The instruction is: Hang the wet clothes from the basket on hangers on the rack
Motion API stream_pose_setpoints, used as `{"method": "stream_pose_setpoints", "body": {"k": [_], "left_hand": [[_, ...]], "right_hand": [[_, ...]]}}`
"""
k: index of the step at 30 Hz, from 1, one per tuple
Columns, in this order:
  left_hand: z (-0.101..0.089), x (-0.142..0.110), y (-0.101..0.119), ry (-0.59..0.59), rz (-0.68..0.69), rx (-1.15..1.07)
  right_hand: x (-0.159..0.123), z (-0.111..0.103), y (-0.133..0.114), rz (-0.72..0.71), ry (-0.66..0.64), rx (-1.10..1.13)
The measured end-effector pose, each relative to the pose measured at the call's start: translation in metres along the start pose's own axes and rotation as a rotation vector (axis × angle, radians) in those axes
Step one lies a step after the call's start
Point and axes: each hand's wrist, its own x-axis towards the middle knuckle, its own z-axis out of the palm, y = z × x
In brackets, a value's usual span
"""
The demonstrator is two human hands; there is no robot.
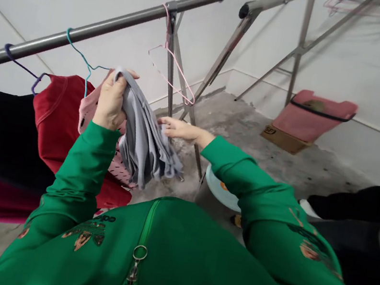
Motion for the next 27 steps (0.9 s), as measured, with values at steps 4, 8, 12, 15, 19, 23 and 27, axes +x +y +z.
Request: {"method": "stream_pose_setpoints", "body": {"k": [4, 8, 12, 15, 19, 23, 27], "left_hand": [[-0.01, -0.011, 0.006, -0.08, 0.018, 0.015], [-0.05, -0.011, 0.002, -0.103, -0.023, 0.155], [-0.086, -0.026, -0.001, -0.229, -0.174, 0.288], [-0.098, -0.041, -0.001, -0.419, -0.292, 0.28], [-0.097, -0.065, -0.023, -0.717, -0.418, 0.25], [-0.086, -0.104, -0.08, -0.968, -0.577, 0.379], [-0.088, -0.139, -0.117, -0.968, -0.687, 0.509]], "right_hand": [[0.018, 0.02, 0.01, -0.016, 0.146, 0.005], [0.011, -0.013, -0.016, -0.211, 0.351, -0.013], [0.008, -0.038, -0.043, -0.359, 0.544, 0.061], [0.011, -0.033, -0.06, -0.46, 0.618, 0.087], [0.012, -0.016, -0.091, -0.605, 0.564, 0.145], [0.005, -0.002, -0.126, -0.741, 0.495, 0.135], [-0.002, 0.002, -0.146, -0.729, 0.563, 0.041]]}}
